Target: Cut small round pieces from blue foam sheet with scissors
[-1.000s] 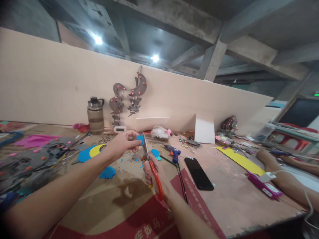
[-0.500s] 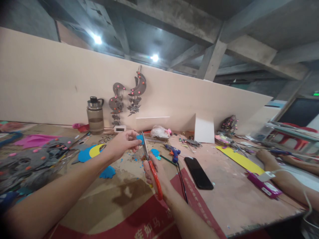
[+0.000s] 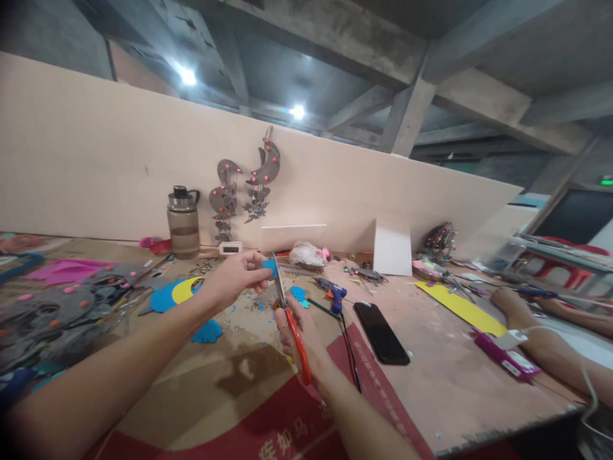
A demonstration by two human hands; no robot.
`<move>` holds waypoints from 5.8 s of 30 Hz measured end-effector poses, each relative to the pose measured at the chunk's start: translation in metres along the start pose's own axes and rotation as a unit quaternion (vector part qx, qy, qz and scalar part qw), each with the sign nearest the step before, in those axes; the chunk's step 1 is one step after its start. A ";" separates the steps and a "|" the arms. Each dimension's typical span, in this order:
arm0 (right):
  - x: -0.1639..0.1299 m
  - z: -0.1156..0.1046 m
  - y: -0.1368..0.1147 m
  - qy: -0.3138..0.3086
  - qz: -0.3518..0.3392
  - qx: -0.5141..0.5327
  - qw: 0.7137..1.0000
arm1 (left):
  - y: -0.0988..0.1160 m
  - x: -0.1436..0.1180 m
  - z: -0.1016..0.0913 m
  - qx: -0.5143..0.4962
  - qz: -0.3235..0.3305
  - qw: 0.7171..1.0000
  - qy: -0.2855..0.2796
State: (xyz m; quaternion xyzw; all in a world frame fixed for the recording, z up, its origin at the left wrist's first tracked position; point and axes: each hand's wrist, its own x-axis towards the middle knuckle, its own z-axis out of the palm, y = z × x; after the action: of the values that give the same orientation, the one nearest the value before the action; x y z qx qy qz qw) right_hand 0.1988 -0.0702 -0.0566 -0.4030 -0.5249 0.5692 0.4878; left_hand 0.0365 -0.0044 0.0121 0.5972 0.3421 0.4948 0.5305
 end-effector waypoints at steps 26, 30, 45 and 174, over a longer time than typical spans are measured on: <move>-0.002 0.002 0.003 0.022 -0.009 0.027 0.999 | -0.003 -0.004 0.006 -0.086 -0.045 0.995 -0.013; -0.002 0.002 0.001 0.020 -0.010 0.027 0.999 | -0.003 -0.004 0.006 -0.090 -0.054 0.994 -0.014; -0.003 0.003 0.001 0.034 -0.001 0.056 0.998 | -0.007 -0.005 0.009 -0.119 -0.069 0.990 -0.031; -0.004 0.002 -0.002 0.022 0.005 0.029 0.999 | -0.005 -0.001 -0.001 -0.032 -0.062 0.996 -0.048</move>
State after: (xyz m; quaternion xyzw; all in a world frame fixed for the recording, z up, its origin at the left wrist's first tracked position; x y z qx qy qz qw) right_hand 0.1983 -0.0740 -0.0546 -0.4038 -0.4955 0.5778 0.5076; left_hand 0.0357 -0.0039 0.0070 0.5804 0.3367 0.4422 0.5951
